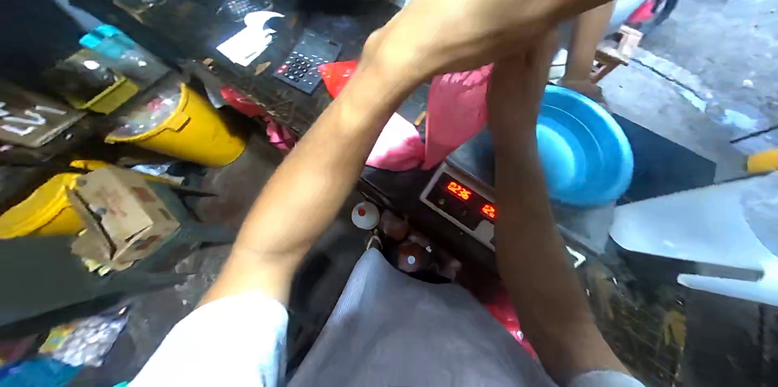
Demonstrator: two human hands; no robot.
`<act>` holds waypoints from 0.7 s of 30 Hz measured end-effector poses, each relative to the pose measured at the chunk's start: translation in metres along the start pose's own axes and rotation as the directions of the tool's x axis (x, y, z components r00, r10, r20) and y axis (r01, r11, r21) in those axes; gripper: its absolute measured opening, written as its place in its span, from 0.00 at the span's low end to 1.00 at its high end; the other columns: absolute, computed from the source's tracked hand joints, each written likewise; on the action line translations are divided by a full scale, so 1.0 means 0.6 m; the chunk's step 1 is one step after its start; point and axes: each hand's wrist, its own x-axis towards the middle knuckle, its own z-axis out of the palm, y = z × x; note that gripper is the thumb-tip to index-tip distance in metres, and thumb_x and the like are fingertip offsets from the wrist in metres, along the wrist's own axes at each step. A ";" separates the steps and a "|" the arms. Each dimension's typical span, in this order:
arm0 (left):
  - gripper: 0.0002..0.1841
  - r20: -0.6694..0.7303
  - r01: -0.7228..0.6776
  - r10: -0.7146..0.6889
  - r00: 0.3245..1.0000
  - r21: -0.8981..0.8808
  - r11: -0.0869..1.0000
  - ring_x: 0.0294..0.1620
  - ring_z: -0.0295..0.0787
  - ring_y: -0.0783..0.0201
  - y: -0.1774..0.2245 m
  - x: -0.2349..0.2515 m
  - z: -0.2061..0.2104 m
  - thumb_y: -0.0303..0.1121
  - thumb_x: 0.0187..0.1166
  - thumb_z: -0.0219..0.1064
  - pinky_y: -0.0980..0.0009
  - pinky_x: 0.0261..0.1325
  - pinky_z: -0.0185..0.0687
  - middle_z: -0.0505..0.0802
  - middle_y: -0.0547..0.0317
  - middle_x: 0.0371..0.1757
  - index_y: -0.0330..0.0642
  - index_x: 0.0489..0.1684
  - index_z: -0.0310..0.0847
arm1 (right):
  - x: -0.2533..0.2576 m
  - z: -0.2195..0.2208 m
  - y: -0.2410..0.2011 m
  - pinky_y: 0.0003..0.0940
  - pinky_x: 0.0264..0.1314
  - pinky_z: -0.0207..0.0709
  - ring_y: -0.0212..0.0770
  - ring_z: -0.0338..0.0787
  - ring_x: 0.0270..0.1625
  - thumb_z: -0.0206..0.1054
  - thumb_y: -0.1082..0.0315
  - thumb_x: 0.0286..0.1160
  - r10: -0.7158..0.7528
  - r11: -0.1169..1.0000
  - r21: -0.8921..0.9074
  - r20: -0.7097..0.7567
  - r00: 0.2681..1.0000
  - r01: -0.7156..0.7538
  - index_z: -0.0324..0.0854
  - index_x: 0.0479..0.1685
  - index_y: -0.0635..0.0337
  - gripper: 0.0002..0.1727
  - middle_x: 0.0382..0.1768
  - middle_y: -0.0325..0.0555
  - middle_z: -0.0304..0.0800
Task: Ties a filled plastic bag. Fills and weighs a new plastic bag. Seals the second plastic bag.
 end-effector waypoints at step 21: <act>0.24 -0.194 0.663 -0.656 0.730 -0.037 0.748 0.81 0.75 0.45 -0.424 -0.547 0.132 0.24 0.74 0.66 0.50 0.89 0.61 0.83 0.37 0.75 0.26 0.70 0.78 | -0.254 0.409 0.209 0.44 0.64 0.86 0.38 0.90 0.61 0.69 0.44 0.78 0.786 0.585 0.075 0.193 0.587 -0.807 0.64 0.83 0.53 0.38 0.62 0.46 0.89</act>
